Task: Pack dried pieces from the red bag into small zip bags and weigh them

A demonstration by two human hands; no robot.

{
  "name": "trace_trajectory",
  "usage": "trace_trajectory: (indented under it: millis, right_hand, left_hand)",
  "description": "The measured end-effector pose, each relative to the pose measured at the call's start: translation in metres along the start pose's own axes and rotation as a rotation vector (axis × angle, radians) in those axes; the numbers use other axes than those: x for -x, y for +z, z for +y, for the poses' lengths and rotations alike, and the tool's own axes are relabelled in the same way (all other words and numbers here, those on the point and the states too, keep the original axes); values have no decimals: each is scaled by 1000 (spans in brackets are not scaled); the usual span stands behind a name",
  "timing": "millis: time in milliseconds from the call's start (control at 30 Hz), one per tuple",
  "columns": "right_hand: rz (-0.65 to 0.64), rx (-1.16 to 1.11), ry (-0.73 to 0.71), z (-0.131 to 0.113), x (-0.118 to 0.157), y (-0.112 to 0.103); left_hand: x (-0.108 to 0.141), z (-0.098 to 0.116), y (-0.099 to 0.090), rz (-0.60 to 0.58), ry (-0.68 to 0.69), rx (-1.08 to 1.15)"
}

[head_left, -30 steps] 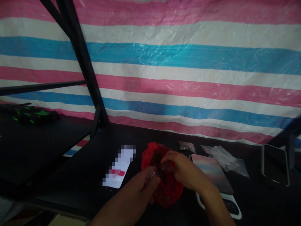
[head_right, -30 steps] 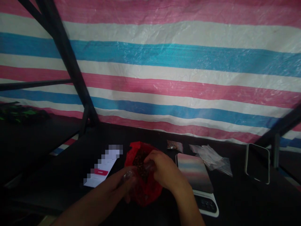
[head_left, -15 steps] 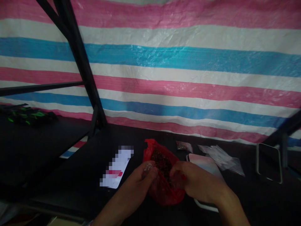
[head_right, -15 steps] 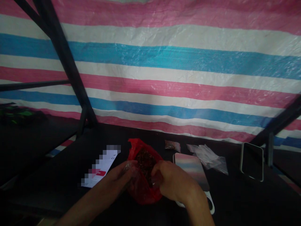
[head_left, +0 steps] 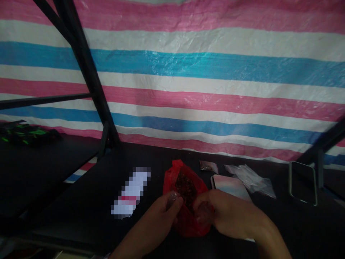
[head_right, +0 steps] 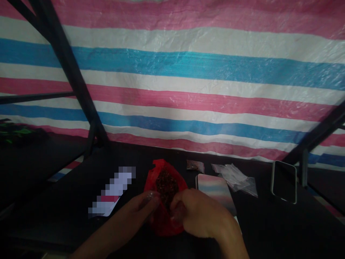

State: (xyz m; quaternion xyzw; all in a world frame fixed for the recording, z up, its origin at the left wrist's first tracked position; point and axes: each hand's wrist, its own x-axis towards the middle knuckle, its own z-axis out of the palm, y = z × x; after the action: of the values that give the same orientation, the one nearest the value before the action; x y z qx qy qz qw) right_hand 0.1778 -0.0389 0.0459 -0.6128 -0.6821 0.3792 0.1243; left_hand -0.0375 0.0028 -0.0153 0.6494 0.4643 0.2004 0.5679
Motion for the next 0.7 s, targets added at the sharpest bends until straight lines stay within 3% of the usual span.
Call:
trace_trajectory:
  millis: [133,200,333,500,700]
  right_hand:
    - [241,78,-152,0,-20,3]
    - [284,197,-164,2,-34,9]
    - [239,397,-130,10,-53,20]
    - [224,386,-96,11,-54,26]
    - [227,222,-165,13,-59,33]
  left_hand:
    - [5,-2,0,23,2,-24]
    - [9,-1,-1,36,8,-12]
    - [14,-4,-1,71,-5,0]
    - [10,-13,1,256,18,76]
    - [0,-8,-4,218,-20,381]
